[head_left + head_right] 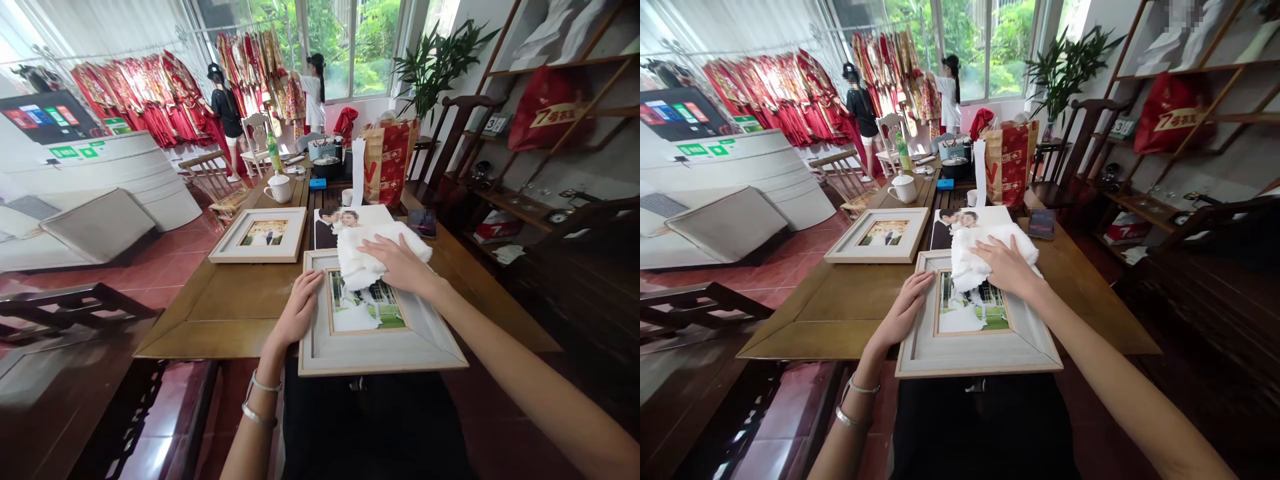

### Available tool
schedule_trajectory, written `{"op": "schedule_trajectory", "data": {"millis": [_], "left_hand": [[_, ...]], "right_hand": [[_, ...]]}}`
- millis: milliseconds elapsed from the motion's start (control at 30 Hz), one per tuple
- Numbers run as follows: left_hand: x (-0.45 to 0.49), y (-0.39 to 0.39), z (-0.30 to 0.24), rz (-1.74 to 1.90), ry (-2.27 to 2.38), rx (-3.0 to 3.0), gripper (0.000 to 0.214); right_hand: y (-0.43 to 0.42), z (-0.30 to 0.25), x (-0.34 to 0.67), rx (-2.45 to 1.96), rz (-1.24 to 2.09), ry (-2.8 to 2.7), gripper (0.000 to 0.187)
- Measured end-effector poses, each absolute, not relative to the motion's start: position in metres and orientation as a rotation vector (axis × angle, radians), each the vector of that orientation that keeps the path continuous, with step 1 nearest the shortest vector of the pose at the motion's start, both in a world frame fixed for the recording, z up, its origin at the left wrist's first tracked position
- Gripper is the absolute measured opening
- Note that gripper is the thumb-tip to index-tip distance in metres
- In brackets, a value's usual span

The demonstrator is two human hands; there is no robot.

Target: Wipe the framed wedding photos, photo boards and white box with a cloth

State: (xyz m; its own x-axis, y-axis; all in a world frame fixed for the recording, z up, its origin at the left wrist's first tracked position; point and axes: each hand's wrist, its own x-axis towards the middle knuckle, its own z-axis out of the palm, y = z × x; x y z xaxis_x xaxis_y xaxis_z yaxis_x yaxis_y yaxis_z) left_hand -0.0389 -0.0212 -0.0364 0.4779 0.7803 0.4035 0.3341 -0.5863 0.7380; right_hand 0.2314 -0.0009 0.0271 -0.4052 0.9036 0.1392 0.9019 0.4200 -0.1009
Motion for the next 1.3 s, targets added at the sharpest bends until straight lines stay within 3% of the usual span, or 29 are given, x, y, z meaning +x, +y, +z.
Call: {"op": "schedule_trajectory", "data": {"millis": [200,467,633,900,1067,1300], "left_hand": [[-0.039,-0.021,-0.037,1.006,0.923,2.144,0.044],[-0.038,-0.020,-0.039,1.021,0.922,2.150,0.044],[-0.038,-0.020,-0.038,1.004,0.928,2.148,0.044],[-0.038,-0.022,-0.036,0.986,0.934,2.128,0.044],[-0.037,-0.022,-0.035,0.994,0.929,2.108,0.043],[-0.037,-0.022,-0.035,1.002,0.931,2.118,0.044]], "right_hand": [[-0.041,0.033,0.222,-1.619,0.223,-2.632,0.077],[-0.138,0.069,0.234,-1.509,0.775,-2.646,0.066],[-0.135,0.051,0.225,-1.519,0.713,-2.593,0.066],[-0.052,0.034,0.211,-1.756,0.332,-2.498,0.081],[-0.022,0.044,0.212,-1.749,0.420,-2.515,0.082],[-0.063,0.049,0.216,-1.596,0.612,-2.725,0.082]]}}
